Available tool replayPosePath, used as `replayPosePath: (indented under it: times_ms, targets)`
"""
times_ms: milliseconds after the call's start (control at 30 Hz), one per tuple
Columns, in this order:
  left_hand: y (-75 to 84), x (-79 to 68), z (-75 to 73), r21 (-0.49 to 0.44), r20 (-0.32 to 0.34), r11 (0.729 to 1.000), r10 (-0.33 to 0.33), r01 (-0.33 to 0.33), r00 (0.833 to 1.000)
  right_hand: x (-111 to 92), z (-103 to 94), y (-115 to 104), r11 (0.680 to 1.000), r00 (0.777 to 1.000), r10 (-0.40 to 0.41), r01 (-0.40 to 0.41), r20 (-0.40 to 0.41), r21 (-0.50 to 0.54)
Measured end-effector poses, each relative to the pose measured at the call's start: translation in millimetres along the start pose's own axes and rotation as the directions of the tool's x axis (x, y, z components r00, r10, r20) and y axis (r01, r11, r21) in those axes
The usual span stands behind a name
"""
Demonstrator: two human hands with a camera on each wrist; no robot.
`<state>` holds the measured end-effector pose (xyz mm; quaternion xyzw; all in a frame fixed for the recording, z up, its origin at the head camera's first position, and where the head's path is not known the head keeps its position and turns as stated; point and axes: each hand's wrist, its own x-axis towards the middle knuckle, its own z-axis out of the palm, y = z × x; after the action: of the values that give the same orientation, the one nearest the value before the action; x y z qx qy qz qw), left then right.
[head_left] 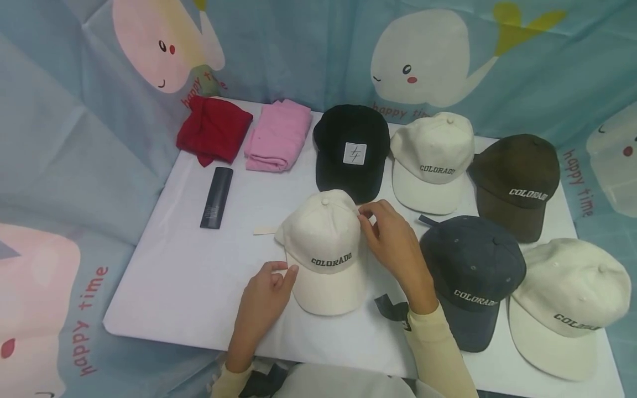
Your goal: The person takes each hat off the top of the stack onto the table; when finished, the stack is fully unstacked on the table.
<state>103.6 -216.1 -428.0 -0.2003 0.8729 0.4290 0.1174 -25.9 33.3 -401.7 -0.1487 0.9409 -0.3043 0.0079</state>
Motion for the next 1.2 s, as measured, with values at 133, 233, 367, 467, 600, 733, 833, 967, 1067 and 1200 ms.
replayPosePath:
  times_ms: [133,233,367,467,600,733,833,967,1067,1200]
  targets:
    - [-0.1,3.3,0.9,-0.009,0.008,1.0,0.016,-0.016,1.0,-0.7,0.4,-0.4,1.0,1.0,-0.007,0.006,-0.015,-0.004]
    - [-1.9,4.9,0.8,0.009,0.013,1.0,0.028,-0.028,1.0,-1.6,-0.7,-0.3,1.0,0.999,-0.016,0.016,-0.03,-0.001]
    - [-5.0,7.1,-1.9,-0.007,0.033,0.999,0.054,-0.054,0.998,-4.8,-4.0,-0.6,1.0,0.998,-0.017,0.016,-0.057,-0.005]
    - [-6.6,10.1,-4.6,-0.067,0.05,0.994,0.088,-0.085,0.995,-7.1,-7.3,-1.0,1.0,0.997,-0.008,0.007,-0.08,-0.016]
    - [-7.0,14.6,-7.1,-0.128,0.054,0.986,0.115,-0.107,0.992,-10.9,-11.8,-1.5,1.0,0.993,-0.019,0.016,-0.113,-0.025]
    - [-2.4,18.9,-9.2,-0.163,0.092,0.982,0.114,-0.098,0.989,-15.7,-17.8,-1.5,0.999,0.987,-0.045,0.041,-0.157,-0.027]
    - [3.6,23.9,-10.4,-0.196,0.14,0.976,0.121,-0.092,0.983,-20.0,-24.1,-0.2,0.999,0.982,-0.037,0.032,-0.186,-0.029]
    - [12.2,31.1,-11.7,-0.242,0.195,0.964,0.155,-0.106,0.968,-27.0,-32.9,1.9,0.999,0.978,-0.004,-0.004,-0.211,-0.036]
    - [19.0,36.5,-11.7,-0.263,0.225,0.957,0.186,-0.124,0.956,-33.3,-39.3,3.2,0.998,0.972,0.019,-0.031,-0.234,-0.046]
    - [28.5,41.6,-10.3,-0.277,0.247,0.949,0.218,-0.147,0.944,-42.1,-46.8,4.8,0.996,0.961,0.049,-0.068,-0.272,-0.059]
